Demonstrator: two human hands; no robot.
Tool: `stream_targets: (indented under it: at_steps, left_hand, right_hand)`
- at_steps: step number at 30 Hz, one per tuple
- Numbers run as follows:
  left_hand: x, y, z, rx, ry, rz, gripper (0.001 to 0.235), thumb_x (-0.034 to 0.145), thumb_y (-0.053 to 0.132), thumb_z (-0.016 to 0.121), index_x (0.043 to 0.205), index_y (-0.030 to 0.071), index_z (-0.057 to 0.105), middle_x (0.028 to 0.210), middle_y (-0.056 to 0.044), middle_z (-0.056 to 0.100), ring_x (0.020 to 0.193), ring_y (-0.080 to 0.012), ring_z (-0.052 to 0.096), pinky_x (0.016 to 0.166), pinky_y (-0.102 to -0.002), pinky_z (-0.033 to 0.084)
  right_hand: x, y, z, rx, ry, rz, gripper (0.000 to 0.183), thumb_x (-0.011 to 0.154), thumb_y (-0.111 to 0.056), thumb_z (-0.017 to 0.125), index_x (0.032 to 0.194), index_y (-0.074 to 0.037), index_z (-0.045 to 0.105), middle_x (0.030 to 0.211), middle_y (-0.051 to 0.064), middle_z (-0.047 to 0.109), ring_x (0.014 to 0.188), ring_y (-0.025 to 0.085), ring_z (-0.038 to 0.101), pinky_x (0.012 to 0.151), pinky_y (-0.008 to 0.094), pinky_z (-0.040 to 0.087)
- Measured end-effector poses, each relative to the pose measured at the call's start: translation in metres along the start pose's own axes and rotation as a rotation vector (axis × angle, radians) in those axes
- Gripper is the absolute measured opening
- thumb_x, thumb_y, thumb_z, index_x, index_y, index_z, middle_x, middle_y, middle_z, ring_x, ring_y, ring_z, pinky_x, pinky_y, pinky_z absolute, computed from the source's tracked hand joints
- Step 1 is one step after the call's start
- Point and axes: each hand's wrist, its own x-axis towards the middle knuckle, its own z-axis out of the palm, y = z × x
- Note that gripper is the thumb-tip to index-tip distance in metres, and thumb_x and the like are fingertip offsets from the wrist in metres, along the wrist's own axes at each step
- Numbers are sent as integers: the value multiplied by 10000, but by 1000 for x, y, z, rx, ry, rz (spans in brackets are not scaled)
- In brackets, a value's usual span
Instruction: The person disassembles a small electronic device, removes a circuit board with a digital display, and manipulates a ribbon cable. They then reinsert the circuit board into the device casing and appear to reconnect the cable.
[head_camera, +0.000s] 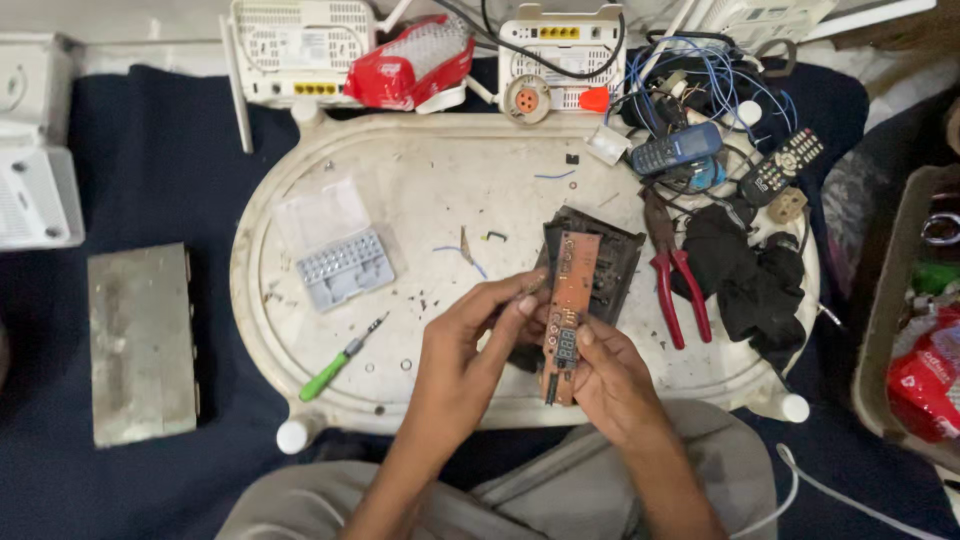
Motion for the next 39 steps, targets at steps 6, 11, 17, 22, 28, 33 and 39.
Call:
stream_targets:
  at_steps: [6, 11, 17, 22, 28, 33, 39]
  left_hand:
    - [5, 11, -3, -8, 55, -72, 229, 1002, 50, 615, 1222, 13, 668, 1001, -89, 775, 890, -105, 709, 766, -254, 591]
    - [-13, 20, 4, 427, 82, 327, 182, 954, 0, 690, 1133, 27, 701, 1051, -88, 768, 964, -179, 761, 827, -296, 604]
    - [-42, 28, 10, 688, -1, 665, 356, 834, -9, 766, 1182, 38, 709, 1175, -110, 702, 1054, -281, 719, 887, -361, 594]
    - [-46, 33, 12, 765, -73, 830, 320, 852, 19, 743, 1170, 29, 710, 1225, -120, 685, 1107, -283, 703, 931, -373, 597]
    - [-38, 24, 13, 866, -79, 941, 325, 826, 67, 745, 1146, 5, 747, 1214, -122, 681, 1099, -263, 687, 904, -372, 578]
    - [-24, 16, 10, 868, -53, 824, 312, 802, 66, 781, 1111, 28, 764, 1219, -102, 699, 1093, -264, 681, 927, -365, 574]
    - [-12, 10, 5, 853, -111, 765, 349, 779, 32, 802, 1126, 35, 763, 1214, -100, 706, 1082, -264, 681, 944, -362, 575]
  right_hand:
    - [-4, -3, 11, 91, -11, 50, 494, 1040, -313, 566, 1377, 48, 575, 1181, 143, 689, 1034, 251, 695, 758, 426, 620]
    - [-13, -6, 17, 60, 45, 7, 494, 1088, -341, 531, 1372, 62, 538, 1109, 157, 715, 974, 264, 707, 725, 409, 606]
    - [-35, -17, 25, 102, 67, -96, 547, 1096, -352, 500, 1480, 37, 498, 1143, 113, 694, 1010, 211, 688, 811, 379, 590]
    - [-36, -28, 22, 161, 63, -131, 545, 1090, -339, 497, 1493, 28, 480, 1179, 110, 684, 1061, 202, 673, 903, 396, 579]
    - [-28, -28, 7, 195, 13, -165, 539, 1109, -327, 518, 1510, 31, 472, 1207, 126, 690, 1071, 223, 674, 930, 400, 564]
    - [-9, -28, 6, 193, 6, -151, 540, 1109, -305, 534, 1517, 43, 469, 1279, 133, 668, 1141, 214, 656, 956, 386, 553]
    - [3, -29, 9, 88, 185, -86, 513, 1045, -287, 563, 1426, 54, 532, 1423, 142, 625, 1131, 192, 653, 926, 376, 571]
